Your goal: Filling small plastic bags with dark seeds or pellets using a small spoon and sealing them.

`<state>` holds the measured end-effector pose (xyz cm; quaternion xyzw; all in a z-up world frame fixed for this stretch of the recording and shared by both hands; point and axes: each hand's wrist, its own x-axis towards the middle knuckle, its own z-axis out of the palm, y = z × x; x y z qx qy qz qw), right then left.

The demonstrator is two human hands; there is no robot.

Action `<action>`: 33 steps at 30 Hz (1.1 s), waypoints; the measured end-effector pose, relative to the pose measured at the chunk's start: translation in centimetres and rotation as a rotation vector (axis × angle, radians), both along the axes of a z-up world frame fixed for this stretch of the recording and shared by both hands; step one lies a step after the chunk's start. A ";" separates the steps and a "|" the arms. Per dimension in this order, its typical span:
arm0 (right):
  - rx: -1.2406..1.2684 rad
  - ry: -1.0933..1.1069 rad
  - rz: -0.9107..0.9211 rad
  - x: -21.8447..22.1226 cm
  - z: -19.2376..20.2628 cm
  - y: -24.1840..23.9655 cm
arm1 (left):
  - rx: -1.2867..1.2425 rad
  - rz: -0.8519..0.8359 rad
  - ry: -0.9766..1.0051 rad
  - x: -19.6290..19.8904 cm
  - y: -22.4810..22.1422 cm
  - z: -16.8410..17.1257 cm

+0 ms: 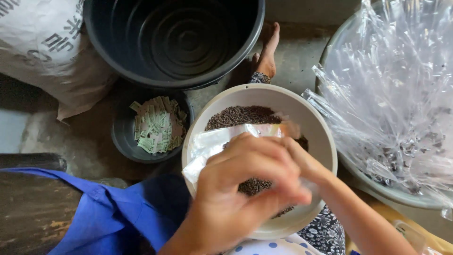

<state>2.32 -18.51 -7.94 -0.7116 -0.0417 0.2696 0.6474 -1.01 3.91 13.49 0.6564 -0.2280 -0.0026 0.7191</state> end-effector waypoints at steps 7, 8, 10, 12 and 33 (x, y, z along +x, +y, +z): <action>-0.445 0.038 0.240 0.3 0.3 1.9 | -0.320 0.102 0.171 -0.9 1.8 -1.6; -0.358 0.131 0.075 0.2 1.0 1.6 | -0.315 0.102 0.207 -0.9 1.3 -3.4; -0.267 0.229 -0.091 0.0 2.7 0.8 | -0.308 0.101 0.251 -1.3 0.2 -6.7; 0.201 0.327 -0.329 0.1 4.9 -0.7 | -0.139 0.131 0.334 -1.9 -1.0 -9.5; -0.004 -0.416 -0.112 -2.6 6.8 0.5 | 0.183 0.120 0.008 2.5 -2.7 -4.3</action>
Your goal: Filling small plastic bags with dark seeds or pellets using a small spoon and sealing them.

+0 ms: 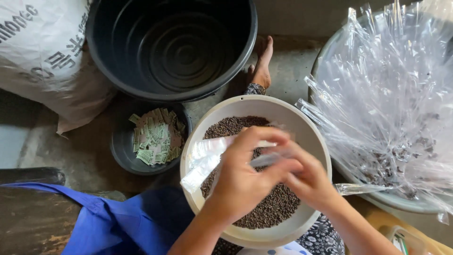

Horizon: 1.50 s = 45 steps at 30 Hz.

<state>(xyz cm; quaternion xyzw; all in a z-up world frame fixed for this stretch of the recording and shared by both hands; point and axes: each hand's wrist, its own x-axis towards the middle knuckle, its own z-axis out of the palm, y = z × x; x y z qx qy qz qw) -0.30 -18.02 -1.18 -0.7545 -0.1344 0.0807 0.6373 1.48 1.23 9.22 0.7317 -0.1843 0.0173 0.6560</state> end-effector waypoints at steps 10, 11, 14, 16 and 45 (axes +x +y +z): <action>0.154 -0.259 -0.345 0.6 1.3 -1.5 | 0.225 0.112 -0.197 1.5 2.0 -10.4; 0.020 -0.285 -0.171 -0.2 1.6 -0.2 | 0.277 0.247 -0.159 1.4 2.2 -9.4; -0.108 -0.251 0.095 -2.3 2.6 2.1 | 0.400 0.344 -0.134 0.8 1.8 -9.0; -0.107 -0.205 0.197 -2.1 2.4 2.4 | 0.462 0.319 -0.155 -0.2 0.8 -10.0; -0.117 0.080 -0.182 -1.9 -1.2 0.6 | 0.042 -0.059 0.093 0.7 -0.8 -8.9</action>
